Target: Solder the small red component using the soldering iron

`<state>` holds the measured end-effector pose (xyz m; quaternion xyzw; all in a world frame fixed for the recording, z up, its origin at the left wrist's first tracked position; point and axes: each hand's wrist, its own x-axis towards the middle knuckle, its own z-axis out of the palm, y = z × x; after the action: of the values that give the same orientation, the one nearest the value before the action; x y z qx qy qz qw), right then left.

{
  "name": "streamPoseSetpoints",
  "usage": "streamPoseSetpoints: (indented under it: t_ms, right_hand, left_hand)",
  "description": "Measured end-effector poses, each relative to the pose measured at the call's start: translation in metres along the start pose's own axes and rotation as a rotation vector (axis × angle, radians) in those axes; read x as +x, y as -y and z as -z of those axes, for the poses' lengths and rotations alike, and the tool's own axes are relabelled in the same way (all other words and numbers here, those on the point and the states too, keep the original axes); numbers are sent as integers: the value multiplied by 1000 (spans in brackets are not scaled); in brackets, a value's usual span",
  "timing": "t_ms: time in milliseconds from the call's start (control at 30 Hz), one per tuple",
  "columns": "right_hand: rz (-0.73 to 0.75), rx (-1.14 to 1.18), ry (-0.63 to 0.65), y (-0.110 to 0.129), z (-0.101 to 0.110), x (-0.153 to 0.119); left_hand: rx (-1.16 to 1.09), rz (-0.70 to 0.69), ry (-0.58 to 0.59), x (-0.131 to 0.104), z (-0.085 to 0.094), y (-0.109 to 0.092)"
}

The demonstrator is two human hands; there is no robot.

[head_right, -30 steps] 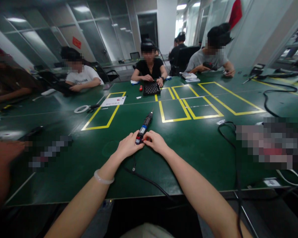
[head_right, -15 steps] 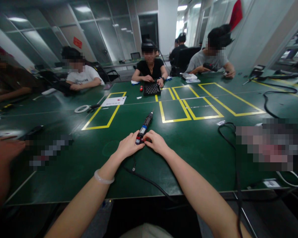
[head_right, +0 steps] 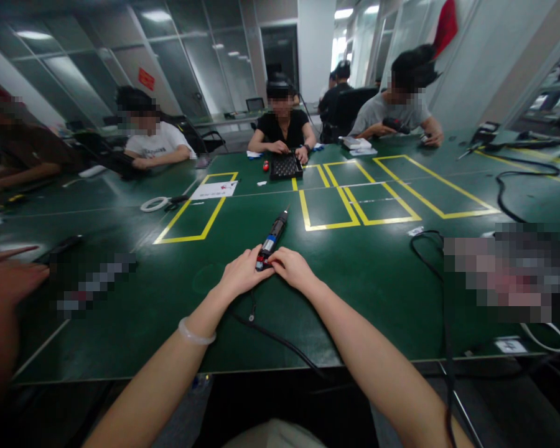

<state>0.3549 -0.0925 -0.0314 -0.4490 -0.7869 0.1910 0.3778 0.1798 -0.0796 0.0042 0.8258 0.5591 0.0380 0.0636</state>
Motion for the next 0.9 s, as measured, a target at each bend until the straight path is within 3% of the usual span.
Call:
streamPoseSetpoints:
  t_ms: [333,500,700,900]
  right_hand:
    - [-24,109,-80,-5,0,-1]
    - [-67,119,-95,-10,3,-3]
    - [-67,110,-78,-10,4,-3]
    - [-86,110,-49,-9,3,-2]
  left_hand:
    - [34,63,-50,-1,-2,-9]
    - [41,39,-41,-4,2,-1]
    - [49,62,-5,-21,10,34]
    - [53,185,55,-44,23,96]
